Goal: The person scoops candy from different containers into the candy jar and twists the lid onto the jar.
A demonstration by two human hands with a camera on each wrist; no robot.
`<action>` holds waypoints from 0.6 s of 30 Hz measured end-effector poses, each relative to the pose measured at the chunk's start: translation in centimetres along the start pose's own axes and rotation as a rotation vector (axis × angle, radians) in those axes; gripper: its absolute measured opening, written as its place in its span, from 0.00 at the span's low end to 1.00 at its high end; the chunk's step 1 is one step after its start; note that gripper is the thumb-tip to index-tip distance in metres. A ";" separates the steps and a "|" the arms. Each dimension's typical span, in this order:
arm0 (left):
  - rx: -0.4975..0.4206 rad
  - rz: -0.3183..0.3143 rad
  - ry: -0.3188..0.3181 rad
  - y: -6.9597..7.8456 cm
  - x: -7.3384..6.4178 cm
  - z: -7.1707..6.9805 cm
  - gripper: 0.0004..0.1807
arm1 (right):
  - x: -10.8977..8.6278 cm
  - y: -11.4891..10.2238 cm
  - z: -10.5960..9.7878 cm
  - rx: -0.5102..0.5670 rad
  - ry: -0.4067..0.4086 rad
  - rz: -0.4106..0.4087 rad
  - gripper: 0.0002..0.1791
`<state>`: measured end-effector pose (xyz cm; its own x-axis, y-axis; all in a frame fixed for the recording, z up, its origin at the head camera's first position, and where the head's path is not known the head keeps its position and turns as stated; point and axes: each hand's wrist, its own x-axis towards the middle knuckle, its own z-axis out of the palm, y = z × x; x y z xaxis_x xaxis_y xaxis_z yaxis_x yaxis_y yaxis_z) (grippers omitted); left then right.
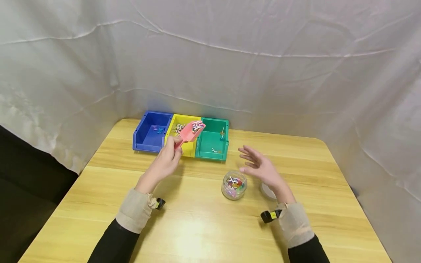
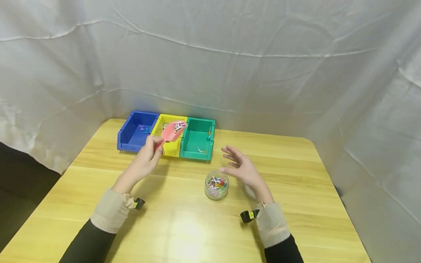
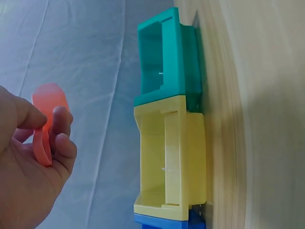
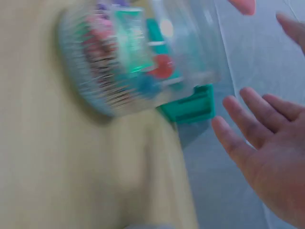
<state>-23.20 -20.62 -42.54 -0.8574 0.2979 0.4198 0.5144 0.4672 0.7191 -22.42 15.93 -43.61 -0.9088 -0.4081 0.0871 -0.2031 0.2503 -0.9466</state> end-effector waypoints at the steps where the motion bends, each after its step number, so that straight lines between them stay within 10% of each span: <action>1: 0.000 0.017 -0.009 0.1 -0.3 0.0 0.12 | -0.6 0.4 0.1 0.022 -0.022 -0.004 0.51; 18: 0.052 0.259 -0.158 2.5 -4.8 0.7 0.12 | -4.0 4.1 2.1 0.146 -0.242 0.042 0.61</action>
<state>-17.79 -20.28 -43.18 -0.6863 0.5364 0.4912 0.7192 0.3999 0.5682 -18.84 16.73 -48.50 -0.7985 -0.6019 -0.0131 -0.0967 0.1497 -0.9840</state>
